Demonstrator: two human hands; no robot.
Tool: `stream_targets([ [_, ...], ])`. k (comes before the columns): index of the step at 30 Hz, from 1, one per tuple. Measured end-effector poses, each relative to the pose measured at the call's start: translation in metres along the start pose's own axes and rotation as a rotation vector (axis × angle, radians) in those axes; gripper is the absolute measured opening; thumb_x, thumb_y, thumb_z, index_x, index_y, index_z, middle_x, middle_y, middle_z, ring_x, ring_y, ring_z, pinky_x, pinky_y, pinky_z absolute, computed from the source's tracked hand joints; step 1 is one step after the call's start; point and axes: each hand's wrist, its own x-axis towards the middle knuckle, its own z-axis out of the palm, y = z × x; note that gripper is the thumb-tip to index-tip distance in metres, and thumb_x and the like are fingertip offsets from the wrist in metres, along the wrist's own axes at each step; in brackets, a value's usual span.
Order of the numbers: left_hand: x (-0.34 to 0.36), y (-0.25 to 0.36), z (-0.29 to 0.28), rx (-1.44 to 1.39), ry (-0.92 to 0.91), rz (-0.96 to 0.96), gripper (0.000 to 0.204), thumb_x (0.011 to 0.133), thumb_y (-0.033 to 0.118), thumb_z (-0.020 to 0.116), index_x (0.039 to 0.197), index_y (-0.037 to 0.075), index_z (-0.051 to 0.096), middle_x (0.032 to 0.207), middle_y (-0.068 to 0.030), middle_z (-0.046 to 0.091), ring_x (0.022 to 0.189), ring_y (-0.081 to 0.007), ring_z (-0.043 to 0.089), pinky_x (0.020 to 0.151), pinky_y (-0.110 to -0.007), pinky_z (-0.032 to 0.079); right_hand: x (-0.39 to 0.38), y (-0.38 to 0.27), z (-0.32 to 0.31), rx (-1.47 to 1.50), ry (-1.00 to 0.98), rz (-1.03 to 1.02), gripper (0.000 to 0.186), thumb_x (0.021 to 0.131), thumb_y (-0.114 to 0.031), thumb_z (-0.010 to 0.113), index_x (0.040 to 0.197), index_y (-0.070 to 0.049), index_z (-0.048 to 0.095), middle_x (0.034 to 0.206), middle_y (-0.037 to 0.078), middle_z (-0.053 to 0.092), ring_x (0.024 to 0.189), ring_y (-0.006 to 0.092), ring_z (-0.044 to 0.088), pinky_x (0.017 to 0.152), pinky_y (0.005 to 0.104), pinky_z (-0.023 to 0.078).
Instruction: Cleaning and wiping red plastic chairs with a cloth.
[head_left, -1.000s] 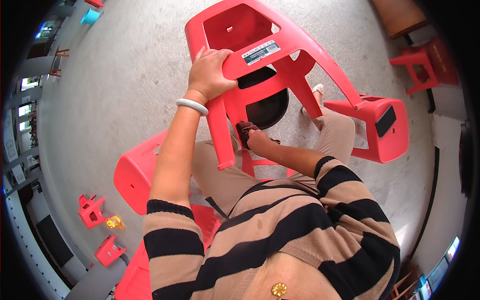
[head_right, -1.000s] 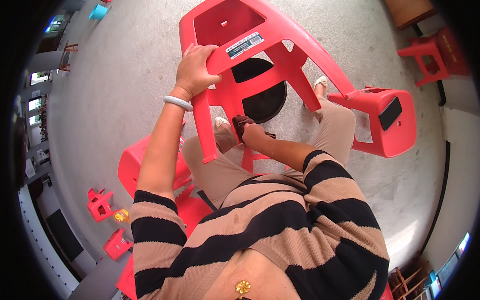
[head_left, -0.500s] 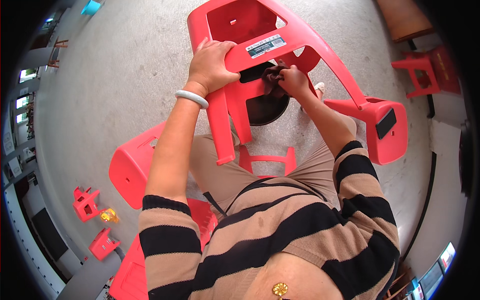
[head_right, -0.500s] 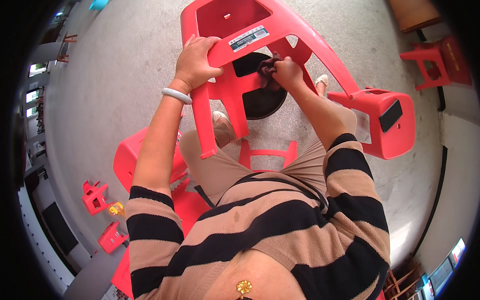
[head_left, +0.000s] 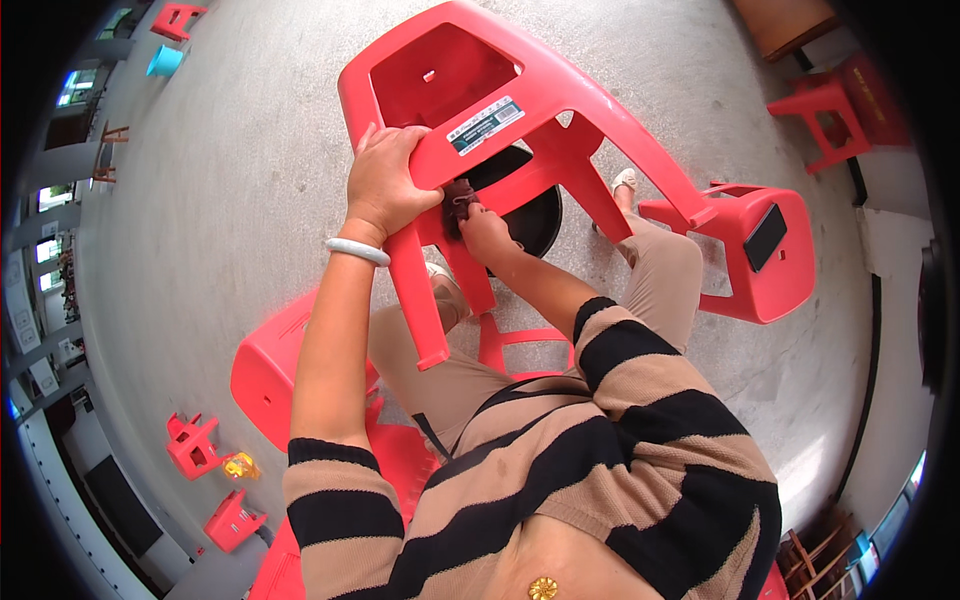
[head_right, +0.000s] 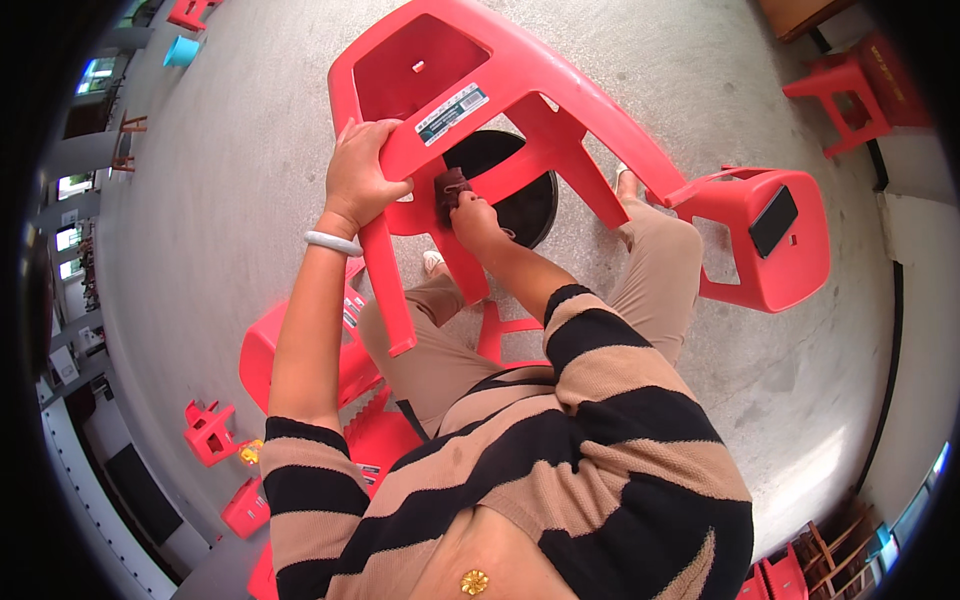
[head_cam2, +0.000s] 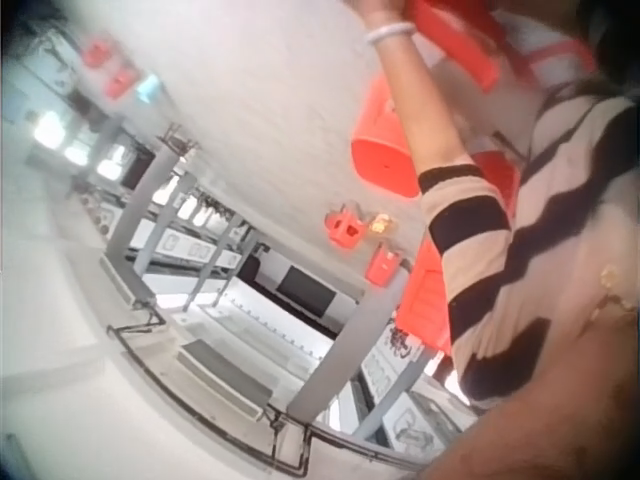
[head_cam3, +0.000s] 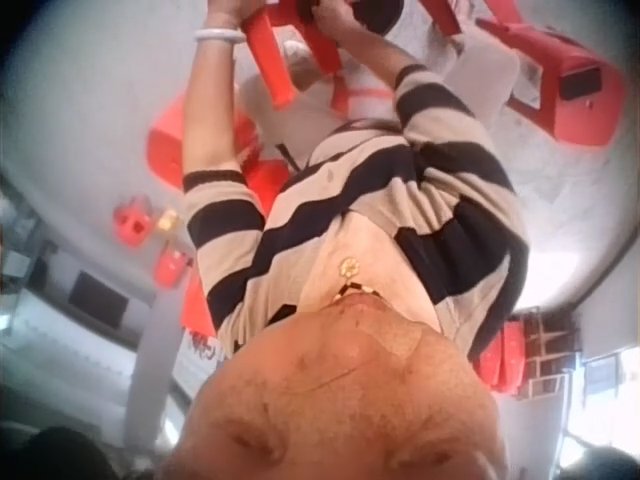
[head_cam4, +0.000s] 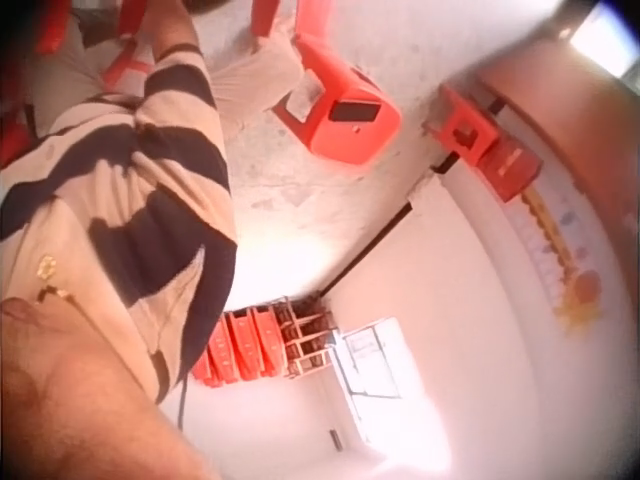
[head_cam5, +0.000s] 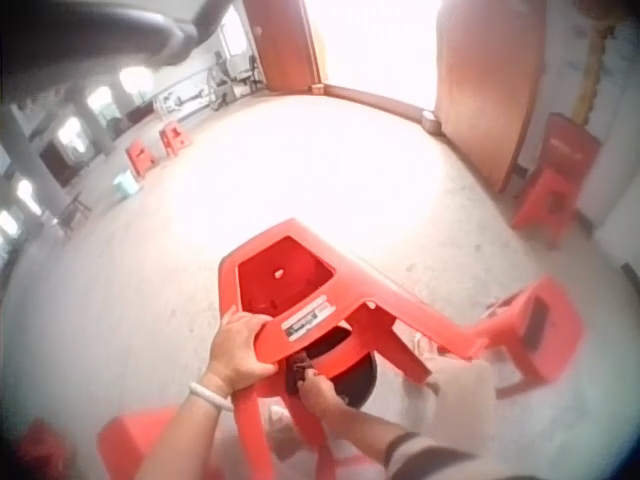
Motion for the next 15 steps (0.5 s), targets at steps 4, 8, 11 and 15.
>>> stream_targets([
  [4,-0.024,-0.015,-0.014,0.019,0.025,-0.069,0.058,0.06,0.029,0.073,0.114,0.01,0.065,0.111,-0.0105,0.069,0.115,-0.0302,0.061,0.12,-0.05,0.029,0.012,0.0,-0.016,0.182,-0.048,0.084,0.032,0.094,-0.025,0.058,0.11,0.002,0.066,0.114,0.023,0.065,0.097,0.0367,0.07,0.08,0.0448,0.06],
  [8,-0.022,-0.017,-0.007,0.01,0.009,-0.062,0.057,0.06,0.028,0.073,0.114,0.01,0.066,0.111,-0.0106,0.069,0.115,-0.03,0.061,0.121,-0.049,0.029,0.018,0.082,-0.022,0.227,0.185,0.363,0.026,0.094,-0.024,0.057,0.097,0.0,0.066,0.105,0.02,0.065,0.088,0.0402,0.071,0.075,0.049,0.059],
  [11,-0.027,-0.02,-0.014,-0.001,0.021,-0.07,0.057,0.06,0.028,0.072,0.114,0.01,0.066,0.111,-0.0108,0.069,0.114,-0.0304,0.061,0.121,-0.049,0.029,0.013,0.125,-0.048,-0.003,0.106,0.287,0.018,0.084,-0.017,0.066,0.096,-0.005,0.072,0.11,0.026,0.064,0.088,0.0385,0.072,0.073,0.0458,0.06],
  [15,-0.019,-0.015,-0.009,0.015,0.004,-0.038,0.06,0.061,0.026,0.073,0.118,0.008,0.064,0.114,-0.0118,0.069,0.116,-0.0311,0.061,0.121,-0.05,0.029,-0.002,0.118,-0.039,-0.003,0.105,0.4,0.019,0.08,-0.015,0.069,0.094,-0.005,0.076,0.106,0.023,0.066,0.084,0.0379,0.072,0.073,0.0444,0.06],
])
